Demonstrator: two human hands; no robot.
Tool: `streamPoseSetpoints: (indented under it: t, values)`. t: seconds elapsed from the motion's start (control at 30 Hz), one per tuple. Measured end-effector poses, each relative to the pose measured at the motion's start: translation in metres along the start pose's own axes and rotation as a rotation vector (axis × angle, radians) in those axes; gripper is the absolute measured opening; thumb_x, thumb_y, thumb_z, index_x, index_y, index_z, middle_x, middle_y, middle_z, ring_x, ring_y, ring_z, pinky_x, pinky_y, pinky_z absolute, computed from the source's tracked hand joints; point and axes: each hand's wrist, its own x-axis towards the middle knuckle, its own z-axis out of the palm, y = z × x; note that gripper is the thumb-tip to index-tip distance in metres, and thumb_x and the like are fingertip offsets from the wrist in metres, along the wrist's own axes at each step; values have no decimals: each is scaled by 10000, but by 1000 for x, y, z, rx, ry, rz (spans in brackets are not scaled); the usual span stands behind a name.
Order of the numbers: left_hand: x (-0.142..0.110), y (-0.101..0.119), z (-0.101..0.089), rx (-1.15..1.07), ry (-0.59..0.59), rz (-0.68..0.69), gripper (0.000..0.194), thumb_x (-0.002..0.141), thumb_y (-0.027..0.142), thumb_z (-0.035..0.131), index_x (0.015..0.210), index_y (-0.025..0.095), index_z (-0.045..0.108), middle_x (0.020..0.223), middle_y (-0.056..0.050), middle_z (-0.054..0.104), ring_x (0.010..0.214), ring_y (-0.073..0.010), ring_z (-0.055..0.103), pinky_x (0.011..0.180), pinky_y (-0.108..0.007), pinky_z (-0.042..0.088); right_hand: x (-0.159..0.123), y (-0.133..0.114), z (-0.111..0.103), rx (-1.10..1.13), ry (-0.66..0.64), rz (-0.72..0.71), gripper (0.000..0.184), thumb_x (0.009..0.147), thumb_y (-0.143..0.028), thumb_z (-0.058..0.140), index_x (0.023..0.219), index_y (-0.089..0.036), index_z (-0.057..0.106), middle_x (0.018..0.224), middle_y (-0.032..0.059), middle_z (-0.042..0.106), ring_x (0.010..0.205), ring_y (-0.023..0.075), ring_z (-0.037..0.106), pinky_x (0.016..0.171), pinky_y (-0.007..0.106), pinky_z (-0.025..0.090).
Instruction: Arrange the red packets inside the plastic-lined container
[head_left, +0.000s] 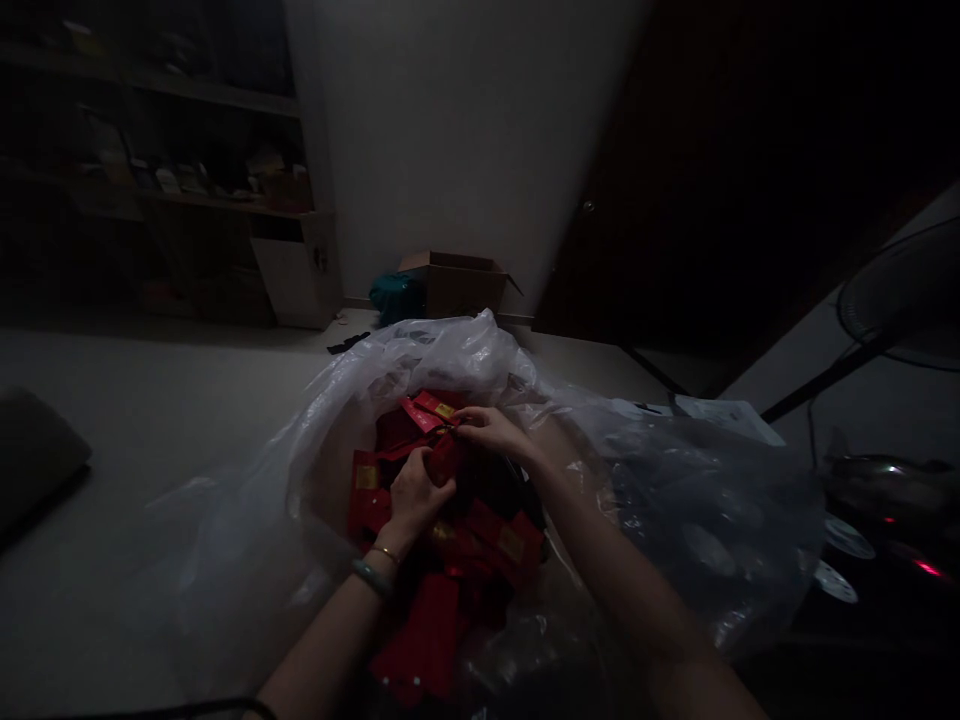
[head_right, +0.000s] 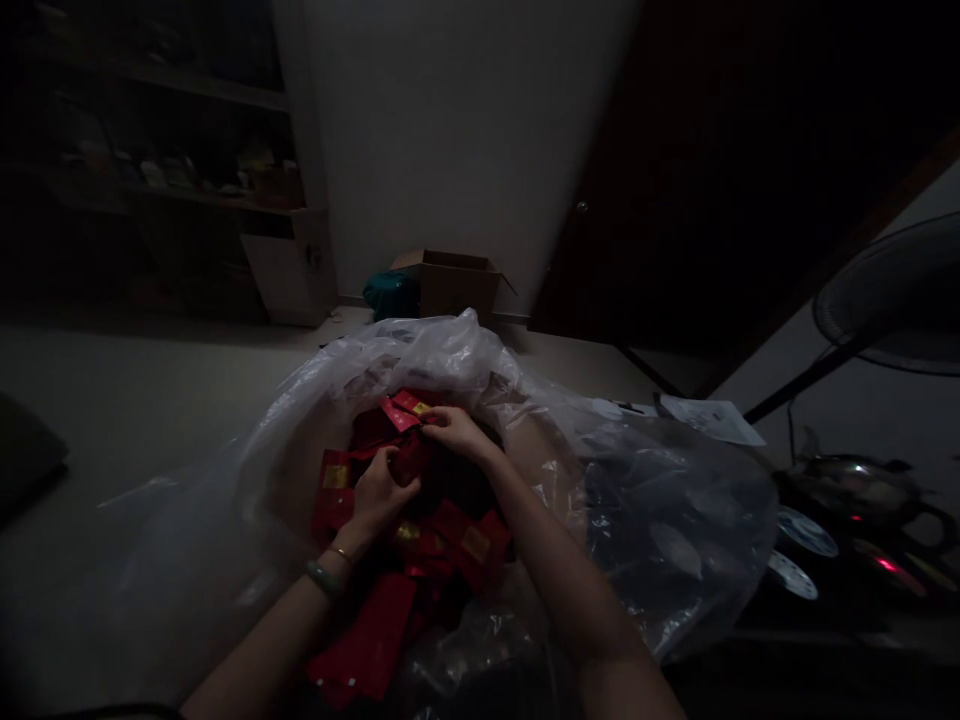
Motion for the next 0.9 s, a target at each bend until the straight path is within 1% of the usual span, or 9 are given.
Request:
streamPoseSetpoints:
  t: [0.1, 0.27, 0.33, 0.43, 0.57, 0.63, 0.7, 0.8, 0.9]
  values:
    - [1, -2, 2, -9, 12, -4, 458, 684, 298, 684, 1086, 186, 494, 1049, -95, 643, 945, -247, 637, 759, -316, 471, -5, 2, 6, -176, 50, -24, 230, 798, -243, 566, 969, -132, 671, 843, 35, 687, 738, 135, 605, 658, 226, 446]
    - [1, -6, 4, -64, -13, 10, 471, 693, 334, 702, 1080, 184, 480, 1019, -88, 647, 915, -254, 651, 741, -323, 488, -15, 1, 17, -564, 15, -117, 184, 820, -305, 589, 759, -175, 705, 740, 18, 688, 729, 155, 587, 695, 255, 398]
    - [1, -7, 5, -110, -7, 21, 527, 686, 331, 718, 1123, 191, 460, 1049, -92, 648, 938, -255, 652, 754, -328, 495, -16, 0, 16, -644, 94, -155, 169, 825, -271, 590, 737, -183, 705, 735, 24, 683, 746, 162, 580, 735, 271, 389]
    - [3, -10, 6, -173, -19, 25, 613, 685, 296, 730, 1207, 215, 419, 1100, -87, 651, 971, -245, 653, 769, -321, 503, -17, -1, 9, -662, 221, -270, 107, 811, -212, 607, 765, -180, 698, 815, 54, 686, 866, 192, 566, 818, 302, 391]
    - [6, -12, 8, -203, -75, 15, 570, 696, 274, 721, 1198, 220, 458, 1047, -70, 682, 928, -227, 668, 752, -303, 505, -24, -6, 3, -710, 202, -477, 78, 808, -193, 609, 809, -195, 687, 927, 69, 682, 1004, 217, 525, 899, 343, 387]
    - [6, -14, 9, -228, -88, 13, 533, 700, 286, 719, 1176, 218, 488, 1023, -66, 692, 910, -223, 669, 753, -304, 503, -27, -10, 3, -753, 163, -477, 105, 830, -192, 582, 849, -200, 684, 936, 72, 680, 986, 217, 537, 888, 346, 391]
    - [7, -16, 10, -272, -100, 7, 493, 701, 284, 714, 1148, 213, 518, 991, -60, 700, 893, -221, 668, 756, -306, 500, -30, -13, 4, -758, 114, -430, 142, 857, -186, 541, 892, -187, 678, 902, 76, 679, 887, 201, 568, 830, 323, 408]
    - [8, -19, 14, -365, -125, -1, 379, 687, 260, 706, 1040, 194, 588, 937, -50, 708, 863, -216, 663, 754, -302, 496, -31, -13, 4, -654, 97, -376, 171, 876, -169, 503, 935, -167, 664, 880, 70, 674, 774, 167, 585, 740, 276, 420]
    - [10, -20, 19, -508, -174, -3, 278, 674, 276, 692, 923, 171, 630, 899, -49, 711, 832, -208, 656, 745, -295, 493, -28, -7, 2, -556, 126, -370, 146, 839, -128, 543, 907, -171, 665, 873, 52, 670, 779, 155, 594, 732, 261, 427]
